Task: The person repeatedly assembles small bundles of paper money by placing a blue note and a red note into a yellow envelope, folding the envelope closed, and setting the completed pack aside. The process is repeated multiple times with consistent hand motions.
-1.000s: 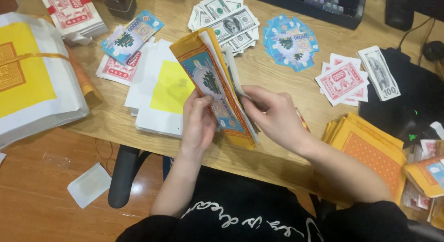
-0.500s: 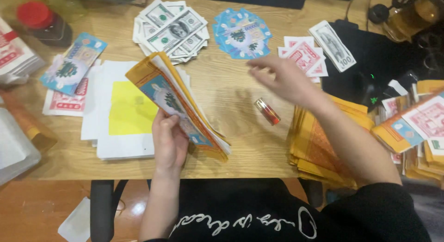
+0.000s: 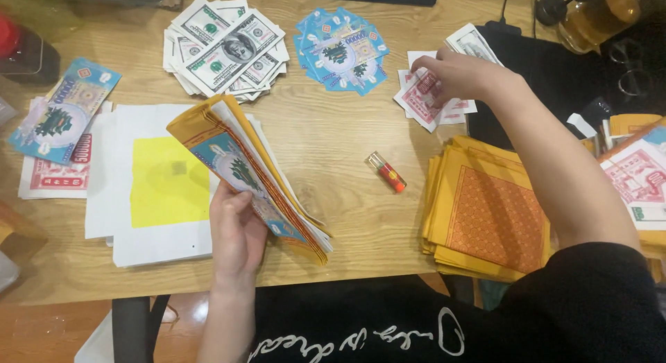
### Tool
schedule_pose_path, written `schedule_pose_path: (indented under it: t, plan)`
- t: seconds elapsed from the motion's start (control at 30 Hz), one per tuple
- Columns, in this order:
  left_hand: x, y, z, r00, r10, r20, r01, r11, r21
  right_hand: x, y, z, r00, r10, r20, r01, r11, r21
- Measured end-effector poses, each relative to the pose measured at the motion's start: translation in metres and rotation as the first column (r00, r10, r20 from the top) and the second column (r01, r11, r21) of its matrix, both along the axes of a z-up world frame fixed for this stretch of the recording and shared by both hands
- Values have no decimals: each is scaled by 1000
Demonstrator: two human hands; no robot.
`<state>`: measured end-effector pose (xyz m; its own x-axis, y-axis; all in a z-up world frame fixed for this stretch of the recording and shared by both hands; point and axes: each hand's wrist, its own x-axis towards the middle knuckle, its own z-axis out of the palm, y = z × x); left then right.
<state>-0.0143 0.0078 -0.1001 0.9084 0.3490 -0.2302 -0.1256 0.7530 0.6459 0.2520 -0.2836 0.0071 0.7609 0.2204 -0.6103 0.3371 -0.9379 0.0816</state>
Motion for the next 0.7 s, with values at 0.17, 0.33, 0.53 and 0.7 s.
schedule_pose_path:
  t: [0.17,0.33,0.53,0.7]
  plan:
    - [3,0,4,999,-14,-51,15,1000,16,16,-2,-12,999,-15,-29,14,1000,-14]
    - [3,0,-1,999,-14,-45,13,1000,-17,10,6,-1,994,104,26,-103,994,-32]
    - [2,-2,5,999,-41,-27,41,999,-12,15,-21,-18,962,231,145,-218,971,-101]
    - [-1,-3,7,997,-66,-42,66,998,-2,3,-31,1,982,164,88,-162,986,-36]
